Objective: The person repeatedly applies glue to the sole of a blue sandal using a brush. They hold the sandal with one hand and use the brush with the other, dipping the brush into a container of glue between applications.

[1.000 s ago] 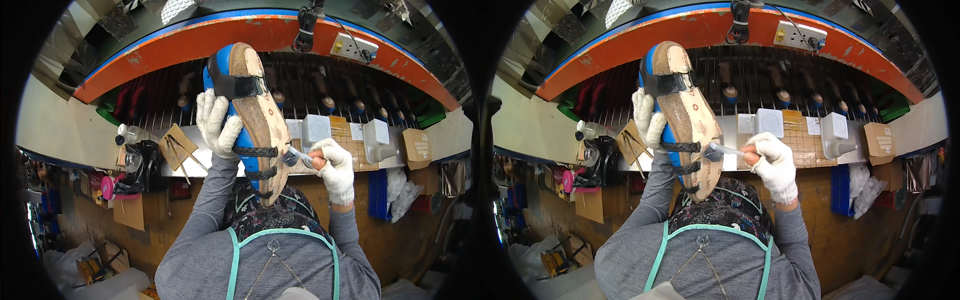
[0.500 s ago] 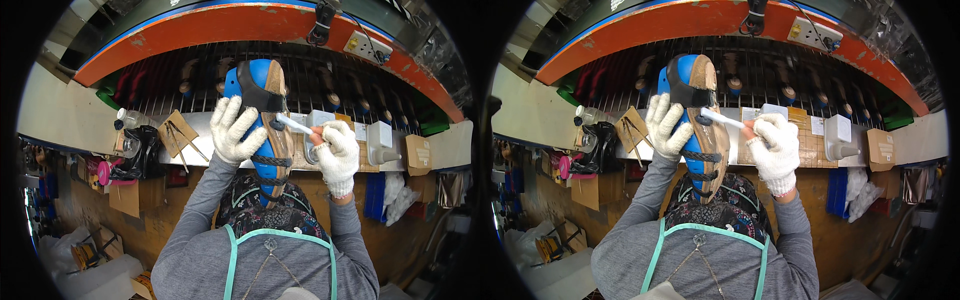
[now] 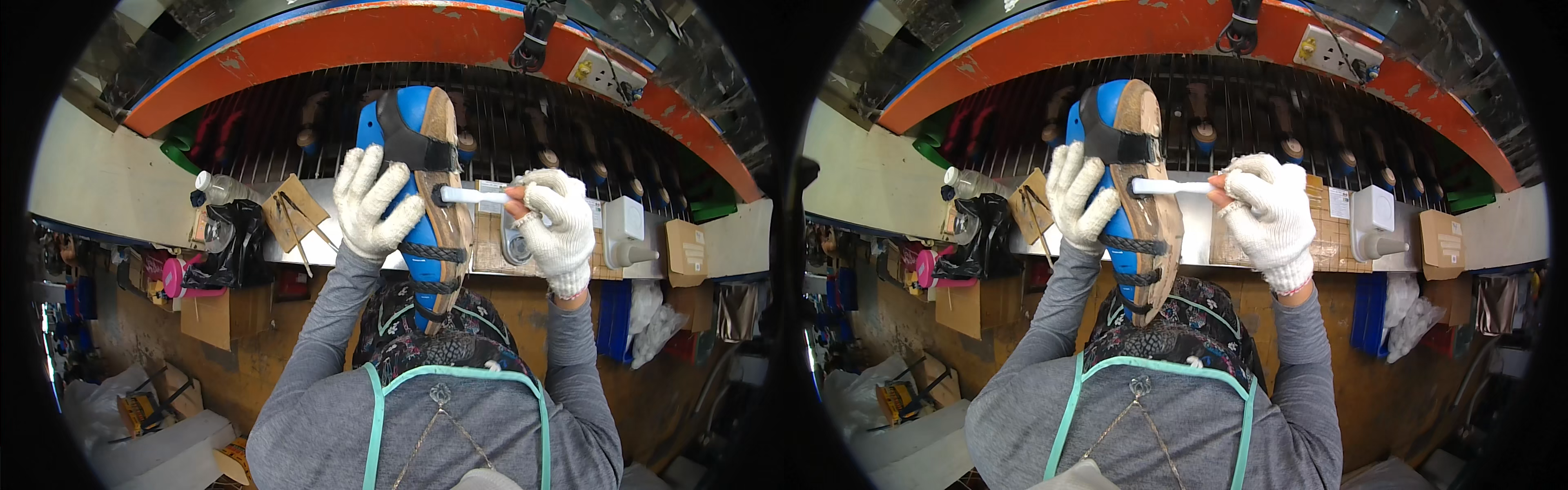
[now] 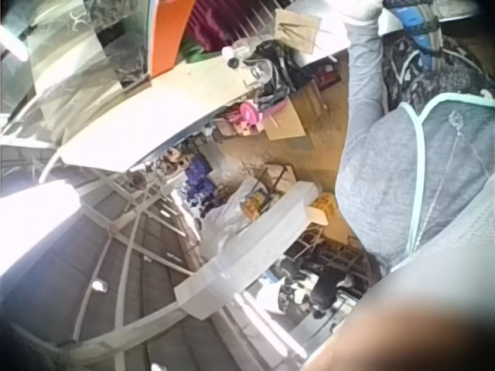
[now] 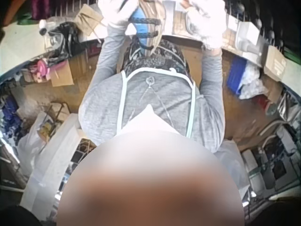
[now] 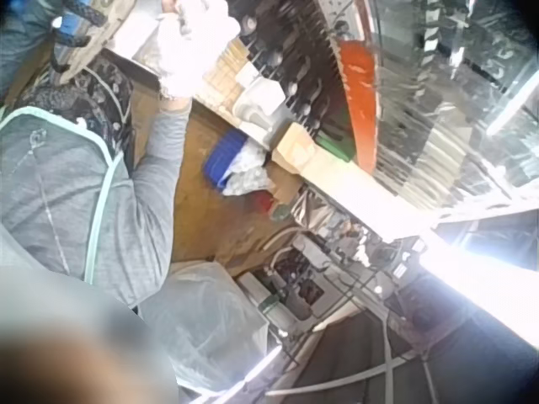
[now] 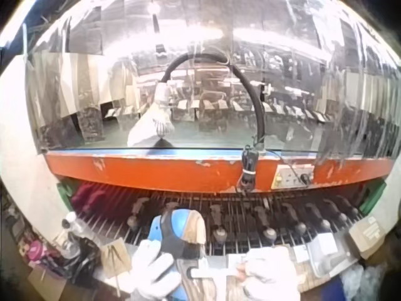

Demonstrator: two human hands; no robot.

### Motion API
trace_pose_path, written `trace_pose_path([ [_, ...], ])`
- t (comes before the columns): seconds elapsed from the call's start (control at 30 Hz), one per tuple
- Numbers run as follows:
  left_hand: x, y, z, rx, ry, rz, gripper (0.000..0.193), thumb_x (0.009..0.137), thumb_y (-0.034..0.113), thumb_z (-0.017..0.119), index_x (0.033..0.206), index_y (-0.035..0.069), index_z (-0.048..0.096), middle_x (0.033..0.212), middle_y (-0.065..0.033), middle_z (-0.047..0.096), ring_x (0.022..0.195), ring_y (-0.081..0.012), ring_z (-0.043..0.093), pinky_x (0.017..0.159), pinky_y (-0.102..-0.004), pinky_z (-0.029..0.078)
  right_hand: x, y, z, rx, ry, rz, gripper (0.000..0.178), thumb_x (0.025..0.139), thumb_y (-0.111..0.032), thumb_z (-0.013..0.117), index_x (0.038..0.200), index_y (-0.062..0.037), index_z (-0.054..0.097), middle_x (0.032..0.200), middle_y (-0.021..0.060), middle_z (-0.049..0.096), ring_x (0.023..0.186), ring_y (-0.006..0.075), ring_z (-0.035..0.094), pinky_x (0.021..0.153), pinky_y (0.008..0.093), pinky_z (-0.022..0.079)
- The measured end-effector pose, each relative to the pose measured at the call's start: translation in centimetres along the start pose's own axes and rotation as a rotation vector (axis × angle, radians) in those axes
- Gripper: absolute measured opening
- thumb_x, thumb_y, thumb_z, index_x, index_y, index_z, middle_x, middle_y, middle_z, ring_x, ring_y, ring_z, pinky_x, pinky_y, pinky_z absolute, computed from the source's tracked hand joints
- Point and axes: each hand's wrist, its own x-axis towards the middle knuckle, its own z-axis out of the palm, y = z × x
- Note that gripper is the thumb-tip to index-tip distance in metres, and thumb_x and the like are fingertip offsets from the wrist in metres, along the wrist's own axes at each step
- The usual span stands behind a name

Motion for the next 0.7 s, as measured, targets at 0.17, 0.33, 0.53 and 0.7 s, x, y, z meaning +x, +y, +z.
trace_pose_path([
  [0.17, 0.1, -0.4, -0.1, 0.042, -0.003, -0.015, 0.036, 0.079, 0.02, 0.075, 0.112, 0.028, 0.062, 0.132, -0.01, 0.06, 0.132, -0.0393, 0.052, 0.11, -0.062, 0.038, -0.6, 0.9, 0.1, 0.178, -0.103, 0.045, 0.017, 0.076, -0.012, 0.077, 0.09, -0.003, 0.076, 0.091, 0.0083, 0.067, 0.087, 0.0224, 0.062, 0.076, 0.0337, 0.048],
  [0.33, 0.5, -0.5, 0.4, 0.06, 0.066, -0.024, 0.037, 0.083, 0.023, 0.073, 0.118, 0.027, 0.059, 0.137, -0.0099, 0.057, 0.135, -0.0381, 0.05, 0.111, -0.0623, 0.036, -1.8, 1.1, 0.3, 0.37, -0.107, 0.136, 0.017, 0.076, -0.011, 0.077, 0.09, -0.0012, 0.075, 0.089, 0.0083, 0.065, 0.083, 0.0204, 0.062, 0.072, 0.0319, 0.048],
  [0.53, 1.1, 0.0, 1.1, 0.068, 0.136, -0.042, 0.036, 0.086, 0.025, 0.071, 0.12, 0.025, 0.059, 0.136, -0.0124, 0.058, 0.133, -0.0397, 0.052, 0.11, -0.0622, 0.037, -3.0, 2.3, 0.2, 0.774, -0.184, 0.146, 0.016, 0.081, -0.009, 0.075, 0.092, 0.0017, 0.074, 0.09, 0.0059, 0.065, 0.081, 0.0144, 0.06, 0.07, 0.0285, 0.047],
  [0.7, 0.9, 1.2, 2.3, 0.082, 0.181, -0.11, 0.035, 0.088, 0.026, 0.07, 0.121, 0.022, 0.06, 0.138, -0.0148, 0.057, 0.134, -0.0406, 0.051, 0.11, -0.0624, 0.036, -4.9, 1.1, 3.4, 0.644, 0.138, 0.431, 0.009, 0.087, -0.005, 0.071, 0.094, 0.0013, 0.071, 0.087, 0.0024, 0.061, 0.074, 0.0089, 0.054, 0.065, 0.0243, 0.043],
])
